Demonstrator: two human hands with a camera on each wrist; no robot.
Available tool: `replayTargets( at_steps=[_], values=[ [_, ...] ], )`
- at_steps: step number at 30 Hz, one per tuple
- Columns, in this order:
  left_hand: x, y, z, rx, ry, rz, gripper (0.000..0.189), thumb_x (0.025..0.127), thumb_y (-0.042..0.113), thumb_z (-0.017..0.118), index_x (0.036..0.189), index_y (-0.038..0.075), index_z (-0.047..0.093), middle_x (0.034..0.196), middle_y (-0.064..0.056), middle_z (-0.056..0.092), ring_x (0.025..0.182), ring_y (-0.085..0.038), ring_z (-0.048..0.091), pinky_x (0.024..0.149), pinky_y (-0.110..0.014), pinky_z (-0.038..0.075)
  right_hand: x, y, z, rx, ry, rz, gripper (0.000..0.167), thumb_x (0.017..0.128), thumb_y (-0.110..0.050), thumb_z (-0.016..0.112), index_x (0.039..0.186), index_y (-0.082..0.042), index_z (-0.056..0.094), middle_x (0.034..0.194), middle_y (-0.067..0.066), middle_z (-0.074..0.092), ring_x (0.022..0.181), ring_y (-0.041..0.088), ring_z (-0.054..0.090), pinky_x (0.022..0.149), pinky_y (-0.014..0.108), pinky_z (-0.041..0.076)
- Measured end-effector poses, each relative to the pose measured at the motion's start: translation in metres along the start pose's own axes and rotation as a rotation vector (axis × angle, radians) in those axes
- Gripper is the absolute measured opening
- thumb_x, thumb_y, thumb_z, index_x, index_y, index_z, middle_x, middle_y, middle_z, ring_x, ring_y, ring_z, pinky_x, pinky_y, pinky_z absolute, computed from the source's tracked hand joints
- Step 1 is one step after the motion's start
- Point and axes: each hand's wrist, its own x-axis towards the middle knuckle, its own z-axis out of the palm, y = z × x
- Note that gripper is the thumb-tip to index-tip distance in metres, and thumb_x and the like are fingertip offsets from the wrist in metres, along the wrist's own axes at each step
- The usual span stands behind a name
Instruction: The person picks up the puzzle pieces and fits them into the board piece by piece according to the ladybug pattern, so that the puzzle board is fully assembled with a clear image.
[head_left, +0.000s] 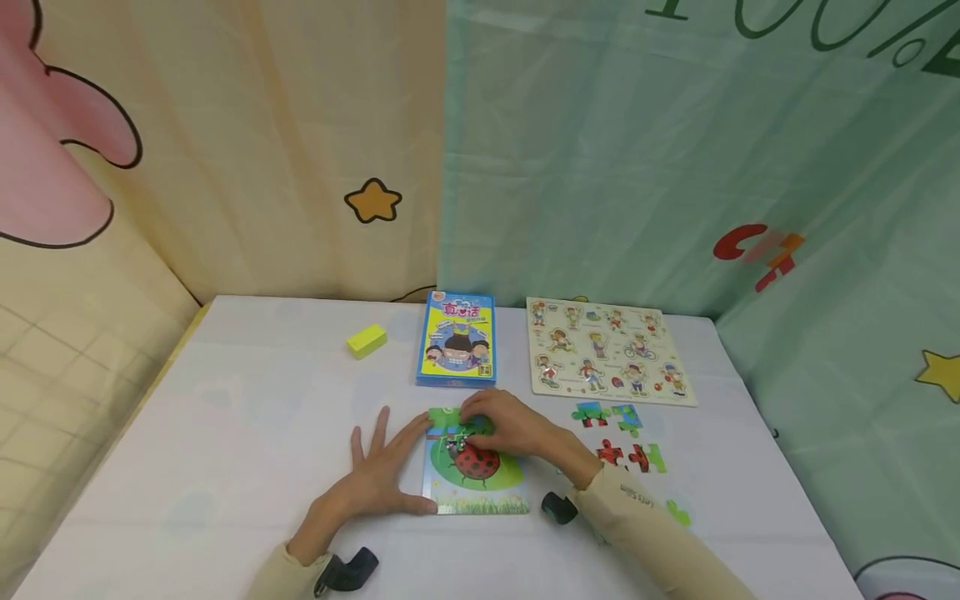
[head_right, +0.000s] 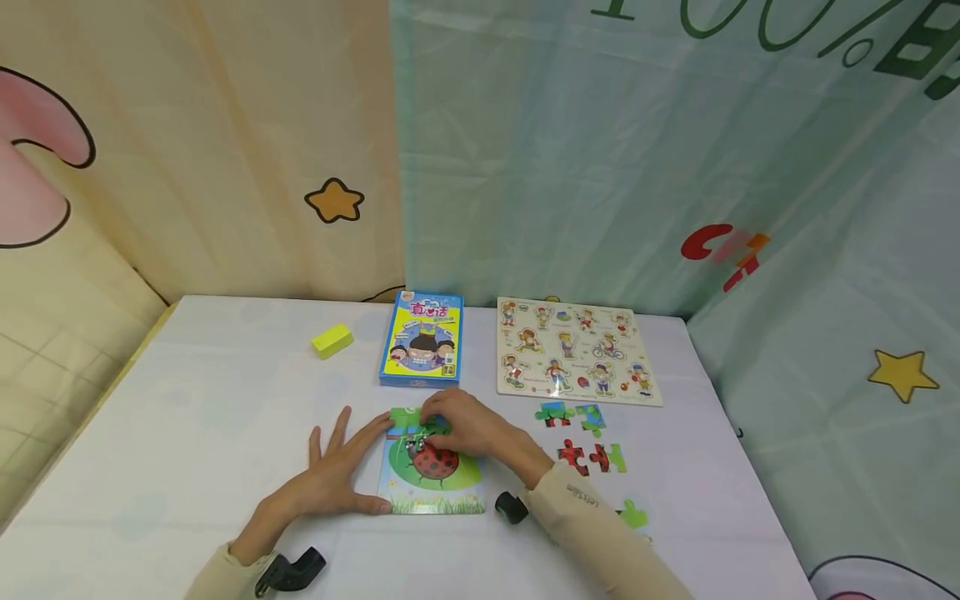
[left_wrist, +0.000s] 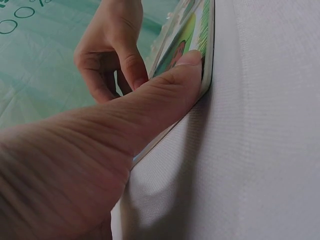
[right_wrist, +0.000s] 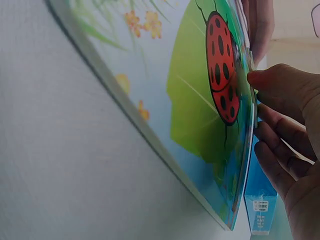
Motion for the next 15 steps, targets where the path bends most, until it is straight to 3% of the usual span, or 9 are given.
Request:
replayTargets(
  at_steps=[9,15],
  values=[
    [0.0,0.002,0.0,-0.01,-0.011,0.01,0.115,0.066,0.052,0.09,0.158,0.019,0.029,0.167,-0.007,0.023,0.151,-0.049,-0.017,0.109,-0.073,-0.022,0.006,-0.005,0.004,-0.03,-0.01,-0.038,0.026,0.095,-0.025,0.07,0.116,-0.01,0.073,0.127,0.003,0.067,0.123,0.019,0.058,0.11,0.038,0.045],
    [0.0,0.002,-0.002,-0.007,-0.017,0.001,0.115,0.066,0.052,0.09,0.158,0.02,0.029,0.167,-0.006,0.022,0.15,-0.048,-0.018,0.109,-0.073,-0.023,0.011,-0.007,0.006,-0.041,-0.03,-0.013,0.028,0.095,-0.028,0.07,0.118,-0.011,0.073,0.13,0.001,0.066,0.125,0.017,0.057,0.111,0.036,0.045]
  ],
)
